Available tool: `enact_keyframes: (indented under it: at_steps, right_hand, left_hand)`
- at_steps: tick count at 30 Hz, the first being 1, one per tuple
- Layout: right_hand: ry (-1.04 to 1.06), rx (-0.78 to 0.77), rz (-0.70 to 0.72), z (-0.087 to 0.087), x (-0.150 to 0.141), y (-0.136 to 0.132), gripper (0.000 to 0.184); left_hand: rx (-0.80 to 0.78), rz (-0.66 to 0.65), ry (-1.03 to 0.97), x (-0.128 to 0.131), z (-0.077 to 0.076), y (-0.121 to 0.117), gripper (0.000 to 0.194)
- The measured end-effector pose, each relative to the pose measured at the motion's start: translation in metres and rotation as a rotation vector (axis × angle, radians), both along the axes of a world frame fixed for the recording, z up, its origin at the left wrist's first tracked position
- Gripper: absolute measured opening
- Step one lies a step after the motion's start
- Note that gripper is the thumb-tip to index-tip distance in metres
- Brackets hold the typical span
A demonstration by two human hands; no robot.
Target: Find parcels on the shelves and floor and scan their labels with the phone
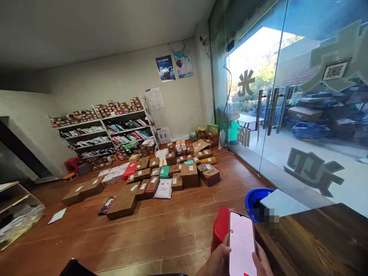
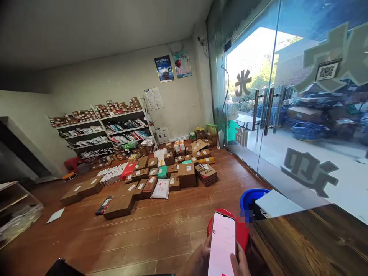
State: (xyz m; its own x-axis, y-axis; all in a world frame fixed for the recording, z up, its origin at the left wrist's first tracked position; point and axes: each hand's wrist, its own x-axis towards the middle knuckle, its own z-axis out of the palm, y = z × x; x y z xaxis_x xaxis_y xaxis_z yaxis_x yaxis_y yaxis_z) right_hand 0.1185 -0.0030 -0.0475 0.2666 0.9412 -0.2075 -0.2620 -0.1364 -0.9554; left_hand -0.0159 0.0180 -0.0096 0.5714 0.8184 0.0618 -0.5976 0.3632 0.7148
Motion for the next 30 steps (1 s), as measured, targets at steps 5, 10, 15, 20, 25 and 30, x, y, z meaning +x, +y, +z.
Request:
enact_keyframes:
  at_steps: [5,10,15,20,25,30]
  right_hand:
    - [0.023,0.102,0.057,0.034,-0.047,-0.010,0.054]
    - [-0.009,0.143,-0.017,0.047,-0.067,-0.007,0.041]
    - [-0.032,0.159,-0.102,0.038,-0.049,-0.014,0.041]
    - [0.092,0.241,0.007,0.032,-0.022,-0.027,0.038]
    - [0.062,0.246,0.053,0.032,-0.006,-0.041,0.037]
    - [0.045,0.229,0.010,0.029,-0.003,-0.044,0.035]
  left_hand:
    - [-0.082,-0.080,0.073,-0.049,-0.010,-0.006,0.075]
    - [-0.098,-0.150,0.102,-0.071,-0.015,-0.006,0.069]
    - [-0.109,-0.250,0.175,-0.053,-0.012,-0.006,0.073]
    - [-0.168,-0.279,0.137,-0.033,-0.004,-0.003,0.077]
    - [-0.203,-0.313,0.138,-0.022,0.002,0.001,0.074]
    - [-0.221,-0.326,0.141,-0.015,-0.001,0.002,0.077]
